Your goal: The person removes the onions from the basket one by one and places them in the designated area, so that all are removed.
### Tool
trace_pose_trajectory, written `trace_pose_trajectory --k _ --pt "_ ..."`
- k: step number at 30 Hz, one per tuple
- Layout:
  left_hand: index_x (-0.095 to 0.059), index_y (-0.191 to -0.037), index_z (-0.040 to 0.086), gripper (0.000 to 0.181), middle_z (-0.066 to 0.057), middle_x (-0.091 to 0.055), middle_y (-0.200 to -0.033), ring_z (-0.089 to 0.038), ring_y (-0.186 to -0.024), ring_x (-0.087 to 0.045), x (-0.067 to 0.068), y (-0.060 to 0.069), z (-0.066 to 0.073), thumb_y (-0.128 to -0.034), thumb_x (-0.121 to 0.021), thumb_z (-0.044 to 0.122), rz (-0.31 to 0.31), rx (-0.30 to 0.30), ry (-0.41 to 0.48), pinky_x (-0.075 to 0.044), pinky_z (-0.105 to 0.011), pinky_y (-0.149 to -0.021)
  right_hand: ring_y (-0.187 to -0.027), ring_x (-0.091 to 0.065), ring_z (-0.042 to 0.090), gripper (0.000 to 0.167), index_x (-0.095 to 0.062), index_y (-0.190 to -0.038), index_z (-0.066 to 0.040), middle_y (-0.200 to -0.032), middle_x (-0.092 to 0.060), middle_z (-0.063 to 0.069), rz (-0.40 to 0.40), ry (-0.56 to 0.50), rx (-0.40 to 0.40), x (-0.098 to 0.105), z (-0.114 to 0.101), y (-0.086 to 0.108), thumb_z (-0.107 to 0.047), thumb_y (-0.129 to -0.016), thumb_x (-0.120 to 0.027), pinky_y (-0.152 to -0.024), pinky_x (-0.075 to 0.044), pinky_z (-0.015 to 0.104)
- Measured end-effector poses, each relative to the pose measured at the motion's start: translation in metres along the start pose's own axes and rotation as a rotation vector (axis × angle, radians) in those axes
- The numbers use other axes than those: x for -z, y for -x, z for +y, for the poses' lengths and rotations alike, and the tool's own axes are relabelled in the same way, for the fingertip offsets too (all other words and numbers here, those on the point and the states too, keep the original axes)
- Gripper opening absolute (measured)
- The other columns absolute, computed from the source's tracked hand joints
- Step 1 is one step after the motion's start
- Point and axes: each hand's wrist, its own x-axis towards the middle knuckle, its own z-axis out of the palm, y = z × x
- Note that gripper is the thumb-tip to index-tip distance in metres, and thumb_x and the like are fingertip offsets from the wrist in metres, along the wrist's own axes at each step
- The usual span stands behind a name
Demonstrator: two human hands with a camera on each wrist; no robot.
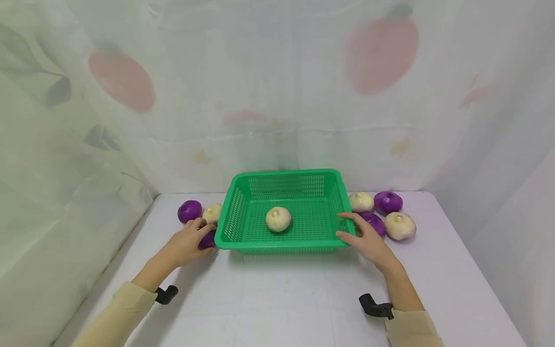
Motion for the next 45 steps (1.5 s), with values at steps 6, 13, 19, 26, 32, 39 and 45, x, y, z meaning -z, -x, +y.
trace_pose_trajectory --k 6,13,19,26,32,39,45 --pt "-0.062 -0.130 0.015 0.054 -0.014 -0.054 -0.120 -0.033 -0.106 -0.053 0.003 0.001 -0.003 -0.0853 -0.080 0.039 0.028 0.012 0.021 -0.055 -0.054 -0.073 -0.149 -0.020 0.044 0.057 -0.040 -0.151 -0.011 -0.162 -0.026 0.021 0.004 0.026 0.016 0.000 -0.001 -0.003 -0.030 -0.103 -0.063 -0.110 -0.032 0.061" --pt "-0.064 -0.128 0.011 0.043 -0.014 -0.056 -0.123 -0.036 -0.111 -0.056 0.021 -0.006 -0.002 -0.0930 -0.073 0.035 0.037 -0.024 0.022 -0.056 -0.057 -0.076 -0.150 -0.017 0.045 0.058 -0.040 -0.151 -0.010 -0.162 -0.025 0.020 0.002 0.020 0.013 0.000 0.000 -0.001 -0.029 -0.102 -0.063 -0.111 -0.028 0.064" --pt "-0.067 -0.117 0.003 0.032 -0.012 -0.062 -0.113 -0.033 -0.101 -0.061 0.047 -0.024 0.005 -0.0918 -0.073 0.021 0.147 -0.128 0.004 -0.056 -0.048 -0.078 -0.150 -0.016 0.047 0.059 -0.039 -0.152 -0.010 -0.163 -0.024 0.021 0.007 0.010 0.008 0.002 -0.001 0.002 -0.029 -0.102 -0.064 -0.112 -0.025 0.067" --pt "-0.070 -0.112 0.004 0.026 -0.011 -0.064 -0.109 -0.033 -0.101 -0.061 0.075 -0.040 0.029 -0.0910 -0.073 0.018 0.211 -0.178 0.009 -0.055 -0.048 -0.080 -0.150 -0.018 0.047 0.059 -0.039 -0.152 -0.011 -0.163 -0.024 0.021 0.003 0.007 0.004 0.001 0.000 0.001 -0.029 -0.103 -0.063 -0.111 -0.027 0.065" --pt "-0.069 -0.112 0.000 0.026 -0.014 -0.065 -0.110 -0.034 -0.104 -0.063 0.087 -0.053 0.059 -0.0924 -0.071 0.017 0.206 -0.257 0.030 -0.055 -0.047 -0.088 -0.149 -0.018 0.048 0.059 -0.039 -0.152 -0.011 -0.163 -0.023 0.022 0.004 0.006 0.005 0.001 -0.001 0.000 -0.030 -0.102 -0.063 -0.111 -0.028 0.066" --pt "-0.067 -0.123 0.005 0.034 -0.012 -0.061 -0.122 -0.031 -0.111 -0.060 0.086 -0.072 0.094 -0.0957 -0.070 0.026 0.115 -0.313 -0.028 -0.055 -0.044 -0.088 -0.149 -0.018 0.047 0.058 -0.039 -0.152 -0.011 -0.163 -0.024 0.022 -0.003 0.018 -0.003 0.001 -0.002 0.002 -0.029 -0.103 -0.063 -0.107 -0.041 0.041" --pt "-0.061 -0.136 0.010 0.043 -0.012 -0.054 -0.137 -0.033 -0.125 -0.052 0.079 -0.090 0.118 -0.0994 -0.065 0.032 -0.025 -0.291 -0.069 -0.051 -0.050 -0.095 -0.149 -0.021 0.045 0.058 -0.040 -0.152 -0.012 -0.162 -0.024 0.021 -0.004 0.011 -0.002 0.000 -0.002 0.002 -0.030 -0.103 -0.063 -0.095 -0.042 0.018"
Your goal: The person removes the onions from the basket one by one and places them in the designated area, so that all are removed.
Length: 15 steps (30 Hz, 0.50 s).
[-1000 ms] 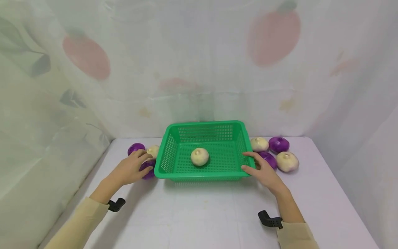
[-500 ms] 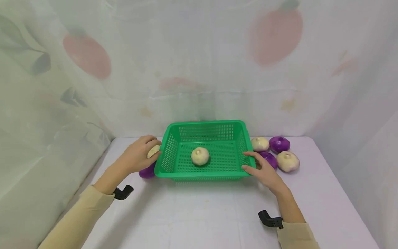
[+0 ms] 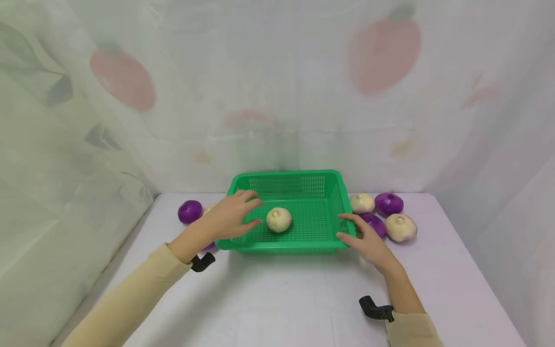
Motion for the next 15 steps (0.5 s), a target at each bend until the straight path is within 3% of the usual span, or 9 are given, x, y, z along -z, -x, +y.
trace_pose_trajectory --k 4,10,15 --pt "-0.057 -0.141 0.014 0.045 -0.010 -0.049 -0.143 -0.032 -0.130 -0.047 -0.009 -0.013 0.006 -0.1009 -0.062 0.035 -0.089 0.020 -0.004 -0.049 -0.051 -0.097 -0.149 -0.021 0.045 0.058 -0.040 -0.153 -0.014 -0.163 -0.024 0.020 -0.001 0.015 -0.009 -0.001 0.001 0.000 -0.031 -0.103 -0.063 -0.099 -0.041 0.024" --pt "-0.054 -0.145 0.016 0.050 -0.011 -0.047 -0.144 -0.032 -0.130 -0.046 -0.024 -0.030 0.011 -0.1008 -0.062 0.037 -0.173 0.042 0.005 -0.046 -0.052 -0.100 -0.148 -0.023 0.044 0.058 -0.041 -0.152 -0.013 -0.162 -0.025 0.021 0.007 0.004 -0.008 0.000 -0.001 0.000 -0.031 -0.102 -0.064 -0.093 -0.042 0.015" --pt "-0.050 -0.148 0.019 0.053 -0.011 -0.045 -0.147 -0.031 -0.134 -0.044 -0.034 -0.046 0.015 -0.1014 -0.061 0.042 -0.220 0.076 -0.040 -0.046 -0.053 -0.101 -0.147 -0.025 0.043 0.058 -0.041 -0.152 -0.013 -0.162 -0.026 0.022 0.010 -0.006 -0.006 0.000 -0.002 0.000 -0.030 -0.102 -0.064 -0.092 -0.044 0.015"
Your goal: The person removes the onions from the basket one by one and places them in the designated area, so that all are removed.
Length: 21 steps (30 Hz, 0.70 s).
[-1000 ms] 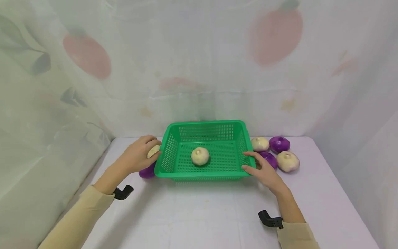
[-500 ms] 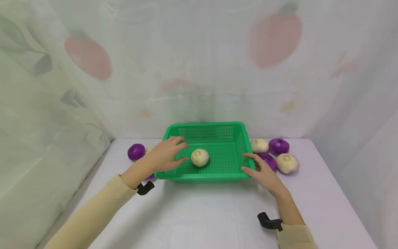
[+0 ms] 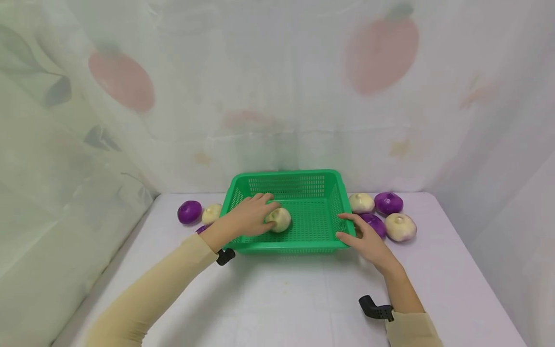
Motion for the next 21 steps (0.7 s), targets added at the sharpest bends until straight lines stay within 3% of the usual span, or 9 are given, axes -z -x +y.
trace_pose_trajectory --k 12,21 --pt "-0.045 -0.152 0.021 0.056 -0.013 -0.042 -0.152 -0.033 -0.137 -0.044 -0.010 -0.020 0.018 -0.1015 -0.059 0.042 -0.083 0.070 -0.020 -0.046 -0.054 -0.103 -0.148 -0.023 0.042 0.058 -0.040 -0.152 -0.012 -0.162 -0.026 0.019 -0.001 -0.004 0.010 0.000 0.000 0.001 -0.030 -0.102 -0.064 -0.093 -0.043 0.014" --pt "-0.047 -0.152 0.025 0.059 -0.014 -0.042 -0.151 -0.037 -0.135 -0.045 -0.028 -0.028 0.016 -0.0975 -0.067 0.037 -0.102 0.125 0.098 -0.047 -0.058 -0.100 -0.149 -0.021 0.042 0.057 -0.041 -0.152 -0.013 -0.162 -0.026 0.020 0.000 0.004 0.010 0.000 0.002 -0.001 -0.030 -0.102 -0.064 -0.093 -0.042 0.013"
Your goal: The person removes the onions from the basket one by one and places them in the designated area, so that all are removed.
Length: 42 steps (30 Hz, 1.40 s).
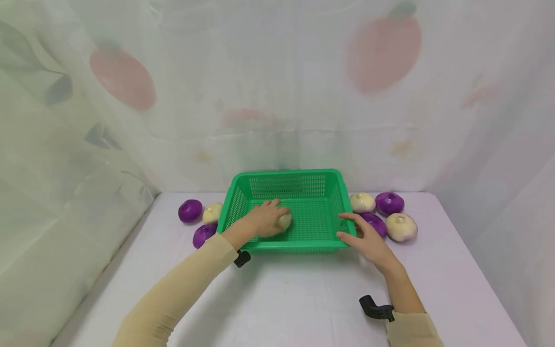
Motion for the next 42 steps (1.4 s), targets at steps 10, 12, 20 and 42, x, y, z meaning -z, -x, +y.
trace_pose_trajectory --k 10,12,20,42 --pt "-0.047 -0.152 0.024 0.065 -0.015 -0.040 -0.150 -0.037 -0.135 -0.043 -0.006 -0.009 -0.001 -0.0933 -0.075 0.030 -0.029 0.005 0.065 -0.054 -0.051 -0.091 -0.150 -0.018 0.044 0.058 -0.041 -0.152 -0.011 -0.163 -0.024 0.021 -0.005 0.000 0.000 0.000 0.000 -0.001 -0.030 -0.102 -0.064 -0.093 -0.039 0.011" --pt "-0.047 -0.151 0.025 0.064 -0.015 -0.041 -0.148 -0.036 -0.133 -0.044 -0.004 -0.009 0.000 -0.0933 -0.074 0.030 -0.026 -0.005 0.065 -0.055 -0.049 -0.087 -0.150 -0.019 0.044 0.058 -0.041 -0.152 -0.012 -0.162 -0.025 0.021 -0.003 0.007 -0.003 0.002 0.000 -0.001 -0.031 -0.102 -0.064 -0.094 -0.039 0.011" --pt "-0.050 -0.148 0.026 0.061 -0.012 -0.045 -0.138 -0.028 -0.116 -0.047 0.008 -0.004 0.002 -0.0924 -0.073 0.033 0.037 -0.047 0.039 -0.055 -0.039 -0.074 -0.151 -0.015 0.044 0.058 -0.039 -0.152 -0.013 -0.164 -0.020 0.021 -0.008 0.006 -0.005 0.005 0.001 0.000 -0.030 -0.102 -0.064 -0.112 -0.029 0.061" --pt "-0.055 -0.144 0.026 0.059 -0.009 -0.048 -0.136 -0.029 -0.111 -0.047 0.044 0.056 -0.022 -0.0873 -0.070 0.033 0.205 -0.083 0.042 -0.052 -0.040 -0.072 -0.147 -0.025 0.044 0.056 -0.041 -0.150 -0.011 -0.161 -0.024 0.024 -0.005 0.011 -0.017 0.001 0.000 0.000 -0.031 -0.103 -0.063 -0.092 -0.040 0.013"
